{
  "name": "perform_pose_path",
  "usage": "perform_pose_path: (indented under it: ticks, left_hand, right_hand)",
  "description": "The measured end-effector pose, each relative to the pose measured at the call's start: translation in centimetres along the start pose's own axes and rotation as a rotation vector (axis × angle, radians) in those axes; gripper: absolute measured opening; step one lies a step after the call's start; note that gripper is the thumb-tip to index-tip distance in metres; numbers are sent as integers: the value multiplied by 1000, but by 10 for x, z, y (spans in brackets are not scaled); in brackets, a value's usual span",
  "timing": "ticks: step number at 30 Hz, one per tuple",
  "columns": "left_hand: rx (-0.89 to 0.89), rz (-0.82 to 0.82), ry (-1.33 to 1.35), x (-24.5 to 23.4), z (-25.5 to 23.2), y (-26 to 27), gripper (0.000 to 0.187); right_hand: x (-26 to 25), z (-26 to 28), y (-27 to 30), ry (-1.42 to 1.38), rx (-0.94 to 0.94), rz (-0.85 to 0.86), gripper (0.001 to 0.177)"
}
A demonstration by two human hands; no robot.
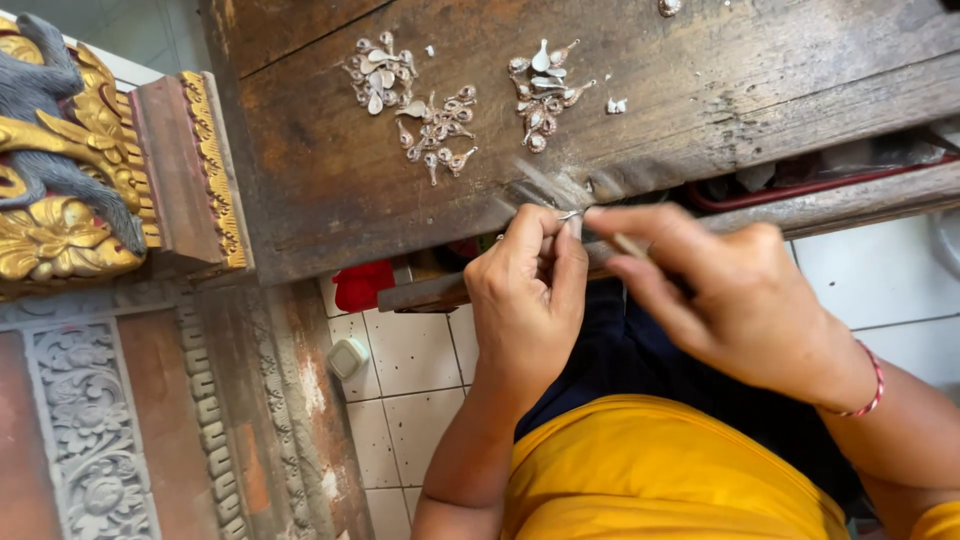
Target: Filing the edges of small silver jewelry components using a needle file on a wooden workbench
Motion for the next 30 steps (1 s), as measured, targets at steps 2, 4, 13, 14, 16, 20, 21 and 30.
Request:
perform_pose_path:
  ticks: [2,4,13,14,16,20,21,30]
  left_hand:
    - [43,4,10,-5,-4,-1,9]
    - [-36,126,151,-2,-2,6,19]
    - [-325,103,672,9,24,30,10]
    - [-326,97,675,15,27,35,10]
    - [-388,-69,848,19,40,44,11]
    - [-324,-106,859,20,36,48,10]
    - [-330,-76,881,23,36,49,14]
    - [-266,-92,810,19,33,38,11]
  right_hand:
    - [-4,-5,-4,-60,47,-14,39]
    - [-8,-15,6,-23,41,-177,29]
    - [12,-11,21,-133,87,-295,10]
    - [15,-12,23,-131,83,-290,10]
    - [14,-17,29,-92,94,-353,7]
    - [14,-21,33,-92,112,-393,7]
    - [13,-19,33,-101,101,-398,6]
    - [7,-17,31,-168,122,-333,9]
Point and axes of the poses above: each hand's wrist, its own y-axis away from the middle knuckle, its own x-axis out of the palm, z = x × y, the point moved 9 cm from there along -y, towards the middle knuckle, and after that the axes turned 5 degrees about -z, right-handed, at the moved point
